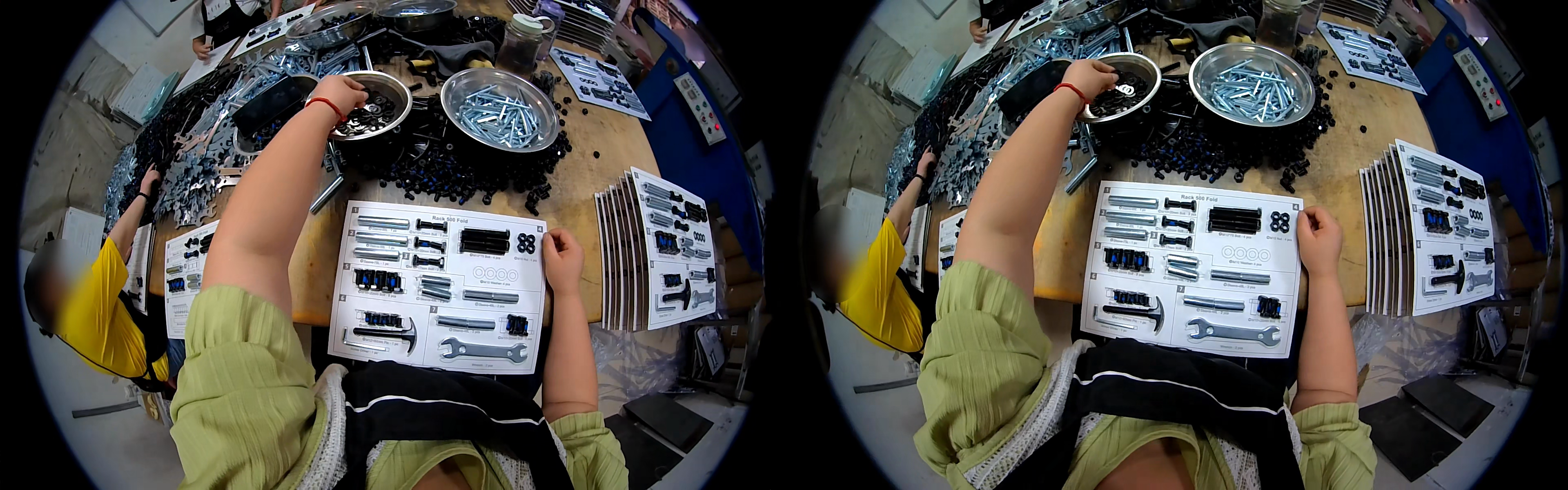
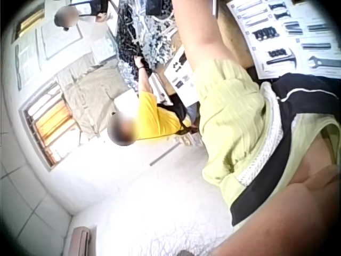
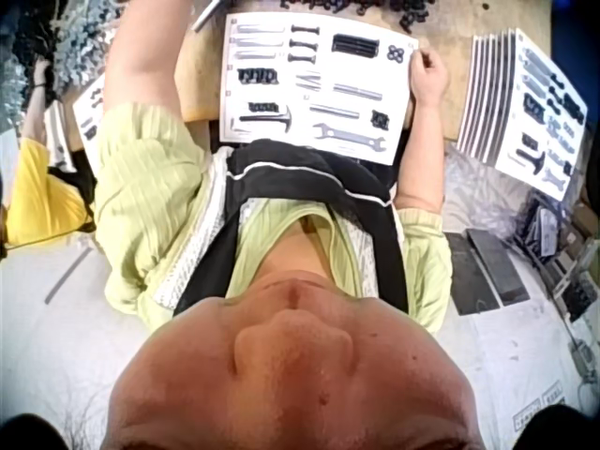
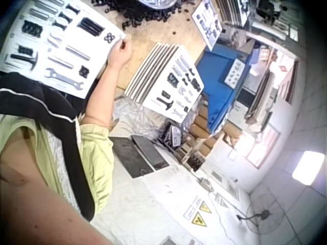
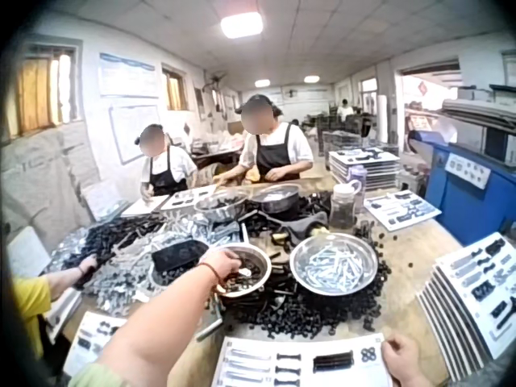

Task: The person assembles hardware kits by picking bolts, nuts, washers, and other fasteners from bowls and placing them into designated slots on a printed cardboard template. The person repeatedly completes one template, stacks it, and begins a new one.

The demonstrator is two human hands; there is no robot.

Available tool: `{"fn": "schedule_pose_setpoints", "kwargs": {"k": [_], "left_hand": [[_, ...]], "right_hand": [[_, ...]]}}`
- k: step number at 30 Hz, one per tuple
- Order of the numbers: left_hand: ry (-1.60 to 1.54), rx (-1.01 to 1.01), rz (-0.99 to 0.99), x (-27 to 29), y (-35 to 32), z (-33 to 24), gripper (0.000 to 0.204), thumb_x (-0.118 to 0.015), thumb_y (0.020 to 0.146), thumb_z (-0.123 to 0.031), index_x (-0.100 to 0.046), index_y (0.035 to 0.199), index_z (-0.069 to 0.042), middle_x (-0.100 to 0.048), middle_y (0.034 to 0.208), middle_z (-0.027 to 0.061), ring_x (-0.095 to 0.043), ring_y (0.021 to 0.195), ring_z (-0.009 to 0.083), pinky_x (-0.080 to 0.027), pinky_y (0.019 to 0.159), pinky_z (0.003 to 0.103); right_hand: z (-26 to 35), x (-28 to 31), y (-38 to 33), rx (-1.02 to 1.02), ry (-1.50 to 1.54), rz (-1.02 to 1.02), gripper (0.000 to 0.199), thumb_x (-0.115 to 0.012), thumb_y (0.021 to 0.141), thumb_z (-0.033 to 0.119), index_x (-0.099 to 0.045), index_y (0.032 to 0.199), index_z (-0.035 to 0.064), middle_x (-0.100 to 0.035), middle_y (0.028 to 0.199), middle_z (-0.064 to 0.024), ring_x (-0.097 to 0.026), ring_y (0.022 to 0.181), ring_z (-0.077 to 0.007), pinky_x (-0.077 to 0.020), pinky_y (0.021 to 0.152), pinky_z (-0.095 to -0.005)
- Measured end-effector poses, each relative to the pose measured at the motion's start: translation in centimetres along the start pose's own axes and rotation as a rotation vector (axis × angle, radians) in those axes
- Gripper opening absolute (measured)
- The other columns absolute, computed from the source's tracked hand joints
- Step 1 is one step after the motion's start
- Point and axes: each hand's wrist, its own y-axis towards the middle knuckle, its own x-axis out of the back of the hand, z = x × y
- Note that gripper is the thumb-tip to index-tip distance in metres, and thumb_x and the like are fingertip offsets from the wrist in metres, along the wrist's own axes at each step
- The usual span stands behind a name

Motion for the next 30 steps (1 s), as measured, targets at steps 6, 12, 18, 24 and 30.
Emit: {"fn": "schedule_pose_setpoints", "kwargs": {"k": [6,12,18,24,30], "left_hand": [[-0.822,0.023,0.148,-1.2,-7.7,-5.4,0.026,-0.070,0.089,-0.009,-0.063,0.112,0.001,-0.067,0.094,0.0036,-0.066,0.085,0.0108,-0.045,0.057,0.017],[-0.900,0.108,0.406,-8.0,-18.9,-9.8,0.025,-0.072,0.088,-0.011,-0.062,0.110,-0.003,-0.068,0.094,0.0018,-0.067,0.086,0.0115,-0.047,0.066,0.019],[-0.849,0.162,0.581,-12.3,-23.0,-8.4,0.013,-0.069,0.089,-0.013,-0.065,0.098,-0.004,-0.069,0.087,0.0023,-0.065,0.081,0.0103,-0.048,0.069,0.023],[0.176,-0.397,0.396,-16.2,-26.8,-6.2,0.016,-0.070,0.083,-0.021,-0.071,0.087,-0.005,-0.068,0.085,0.0099,-0.065,0.075,0.0266,-0.053,0.070,0.036],[0.381,-0.453,0.374,-17.4,-27.0,-5.5,0.020,-0.069,0.083,-0.023,-0.071,0.098,-0.008,-0.068,0.089,0.0084,-0.066,0.083,0.0281,-0.054,0.073,0.039]], "right_hand": [[2.1,0.6,0.6,-0.114,0.133,-0.115,0.010,-0.066,0.087,0.007,-0.065,0.085,-0.0023,-0.060,0.072,-0.0010,-0.054,0.067,-0.0073,-0.0434,0.061,-0.0232],[14.8,-3.2,0.6,0.047,0.407,0.229,0.017,-0.070,0.086,0.008,-0.065,0.099,-0.0016,-0.063,0.079,-0.0016,-0.057,0.072,-0.0082,-0.0469,0.064,-0.0238],[13.6,-1.9,-0.5,-0.195,0.471,0.512,0.014,-0.070,0.087,0.011,-0.063,0.094,0.0012,-0.061,0.075,0.0004,-0.055,0.068,-0.0061,-0.0439,0.060,-0.0217],[10.3,-0.1,-3.5,-0.089,-0.256,0.672,0.013,-0.069,0.084,0.009,-0.063,0.087,-0.0020,-0.059,0.074,-0.0057,-0.053,0.068,-0.0135,-0.0450,0.063,-0.0294],[8.7,0.5,-4.6,-0.030,-0.406,0.515,0.020,-0.064,0.084,0.007,-0.068,0.103,0.0003,-0.063,0.100,-0.0173,-0.062,0.092,-0.0329,-0.0495,0.083,-0.0390]]}}
